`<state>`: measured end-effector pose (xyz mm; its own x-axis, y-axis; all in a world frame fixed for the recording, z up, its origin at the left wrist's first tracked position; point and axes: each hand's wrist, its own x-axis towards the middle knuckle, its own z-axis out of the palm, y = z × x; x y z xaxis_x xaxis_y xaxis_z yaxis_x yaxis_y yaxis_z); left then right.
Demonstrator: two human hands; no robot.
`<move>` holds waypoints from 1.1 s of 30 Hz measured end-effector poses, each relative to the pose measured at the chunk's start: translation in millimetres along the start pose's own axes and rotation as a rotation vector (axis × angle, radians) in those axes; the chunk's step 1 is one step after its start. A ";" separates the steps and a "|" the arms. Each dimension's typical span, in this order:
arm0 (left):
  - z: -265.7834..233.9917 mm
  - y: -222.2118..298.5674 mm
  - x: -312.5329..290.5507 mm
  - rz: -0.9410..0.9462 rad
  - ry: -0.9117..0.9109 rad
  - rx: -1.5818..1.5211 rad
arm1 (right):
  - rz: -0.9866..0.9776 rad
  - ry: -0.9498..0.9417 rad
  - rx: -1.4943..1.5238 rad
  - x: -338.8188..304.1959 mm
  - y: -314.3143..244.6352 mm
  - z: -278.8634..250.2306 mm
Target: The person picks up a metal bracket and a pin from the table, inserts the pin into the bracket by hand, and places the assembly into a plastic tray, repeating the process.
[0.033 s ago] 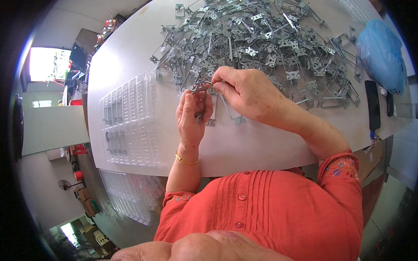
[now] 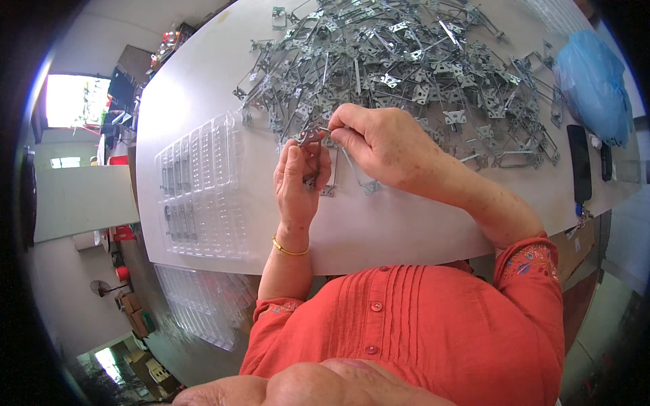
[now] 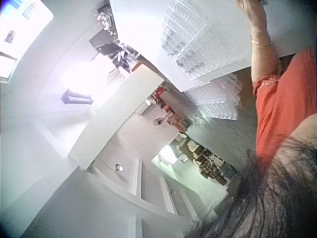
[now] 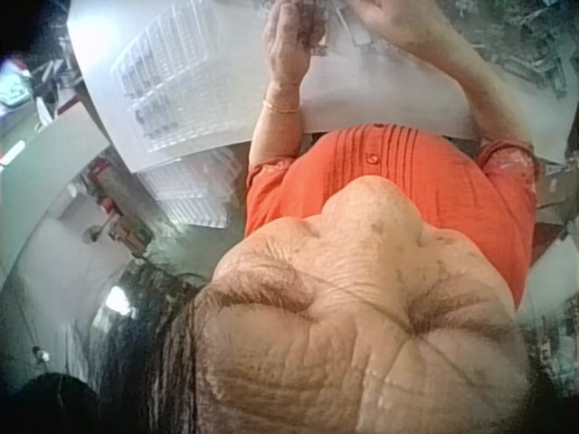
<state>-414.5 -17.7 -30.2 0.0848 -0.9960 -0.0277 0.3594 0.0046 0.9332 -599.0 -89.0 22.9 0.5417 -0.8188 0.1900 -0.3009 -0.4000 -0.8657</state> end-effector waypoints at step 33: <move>3.4 6.3 -5.9 0.107 -0.383 0.346 | 0.297 -0.131 0.260 8.6 -2.8 -14.2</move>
<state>-415.8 -12.1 -22.9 -0.2645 -0.9532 0.1463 0.0339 0.1425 0.9892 -604.7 -100.8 33.6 0.5615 -0.8169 -0.1318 -0.2597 -0.0227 -0.9654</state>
